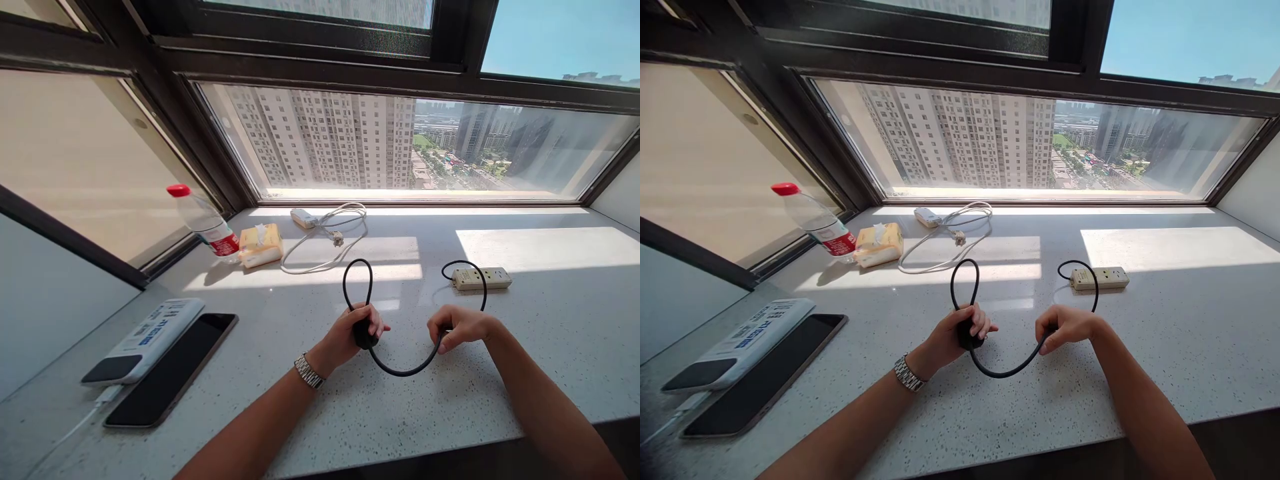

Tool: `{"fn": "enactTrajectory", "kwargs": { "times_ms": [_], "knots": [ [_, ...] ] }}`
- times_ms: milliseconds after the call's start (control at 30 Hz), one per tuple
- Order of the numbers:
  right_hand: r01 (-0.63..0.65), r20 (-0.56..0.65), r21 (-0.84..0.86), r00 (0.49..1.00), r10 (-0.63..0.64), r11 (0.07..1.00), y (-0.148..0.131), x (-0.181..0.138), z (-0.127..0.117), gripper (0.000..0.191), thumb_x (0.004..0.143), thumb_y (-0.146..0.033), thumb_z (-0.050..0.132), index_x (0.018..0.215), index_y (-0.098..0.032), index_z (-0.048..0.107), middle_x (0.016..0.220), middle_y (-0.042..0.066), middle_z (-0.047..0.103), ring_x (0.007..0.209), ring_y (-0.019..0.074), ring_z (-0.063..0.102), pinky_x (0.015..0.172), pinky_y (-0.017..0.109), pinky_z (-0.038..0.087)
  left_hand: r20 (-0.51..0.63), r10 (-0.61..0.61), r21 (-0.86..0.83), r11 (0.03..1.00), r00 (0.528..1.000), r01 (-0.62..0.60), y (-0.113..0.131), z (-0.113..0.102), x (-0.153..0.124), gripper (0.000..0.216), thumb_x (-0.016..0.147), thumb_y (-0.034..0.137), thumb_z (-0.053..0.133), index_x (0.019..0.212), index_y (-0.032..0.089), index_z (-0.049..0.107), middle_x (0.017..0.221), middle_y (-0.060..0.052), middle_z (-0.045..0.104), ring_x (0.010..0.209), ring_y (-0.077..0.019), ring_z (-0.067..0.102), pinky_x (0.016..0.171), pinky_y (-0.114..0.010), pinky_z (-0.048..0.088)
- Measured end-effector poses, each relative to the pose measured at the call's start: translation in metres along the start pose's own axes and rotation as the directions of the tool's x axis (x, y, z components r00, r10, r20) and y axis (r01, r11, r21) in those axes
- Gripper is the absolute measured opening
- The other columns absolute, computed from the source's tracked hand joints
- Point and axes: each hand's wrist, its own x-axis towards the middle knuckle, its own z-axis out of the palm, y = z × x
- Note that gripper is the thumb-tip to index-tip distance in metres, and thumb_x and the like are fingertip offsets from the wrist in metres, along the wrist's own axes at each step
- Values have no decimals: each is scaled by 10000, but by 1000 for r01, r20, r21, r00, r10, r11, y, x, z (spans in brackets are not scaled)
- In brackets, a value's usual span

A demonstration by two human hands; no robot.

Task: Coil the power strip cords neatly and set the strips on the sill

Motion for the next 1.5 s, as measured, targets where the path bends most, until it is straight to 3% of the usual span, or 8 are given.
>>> {"fn": "enactTrajectory", "kwargs": {
  "times_ms": [233,533,800,967,1133,1267,1400,1500],
  "knots": [
    [328,-277,226,924,-262,917,1,4,2,448,706,-584,746,715,-156,613,584,-51,403,479,51,290,458,229,234,-89,-7,-118,993,996,-4,2,0,-3,269,782,394,724,913,165,670,612,4,602,636,-167,619,720,-333,523],
    [-150,-796,-221,598,-90,964,3,26,15,537,823,-640,489,528,-197,413,484,-56,251,457,73,210,476,263,174,-272,208,-52,972,939,-231,22,-1,4,137,778,261,649,725,172,559,647,5,594,601,-153,594,588,-278,496],
    [-196,-578,-501,801,-158,843,-23,7,29,475,838,-397,486,528,-208,180,504,-51,145,475,68,126,485,286,124,-432,489,401,857,757,-325,25,-9,8,486,698,132,637,1161,235,534,1134,-48,652,1156,-202,592,951,-329,478],
    [69,-349,-460,903,-251,885,-28,-5,31,478,821,-413,512,484,-210,241,471,-58,160,455,64,139,466,274,161,-287,435,659,736,853,-153,21,-16,6,484,669,124,650,1145,203,609,1261,-107,629,1315,-280,471,1118,-423,317],
    [220,-573,-413,692,-440,884,-26,-11,27,548,786,-671,518,496,-214,432,438,-29,310,427,89,245,451,278,239,6,90,714,696,996,-67,19,-5,-4,301,754,196,619,1053,186,651,806,-54,697,849,-232,635,840,-351,480],
    [176,-707,-482,501,-499,859,-29,-4,32,565,814,-715,489,595,-200,567,495,9,434,470,124,348,494,292,312,273,-223,615,789,936,8,7,21,-14,276,806,378,595,963,168,680,698,-36,619,622,-161,541,614,-274,435],
    [11,-715,-536,526,-460,844,-22,14,43,620,875,-715,400,620,-185,597,530,32,492,512,134,408,535,287,322,432,-270,367,924,860,106,-8,44,-19,467,793,595,539,741,155,688,535,-38,518,524,-162,464,643,-346,431],
    [-157,-744,-517,569,-350,842,-11,27,46,671,916,-703,308,594,-178,578,524,32,477,519,130,404,543,277,293,434,-111,115,991,894,67,-8,53,-18,559,779,672,476,571,173,618,428,-11,402,472,-150,407,739,-414,434]
  ]
}}
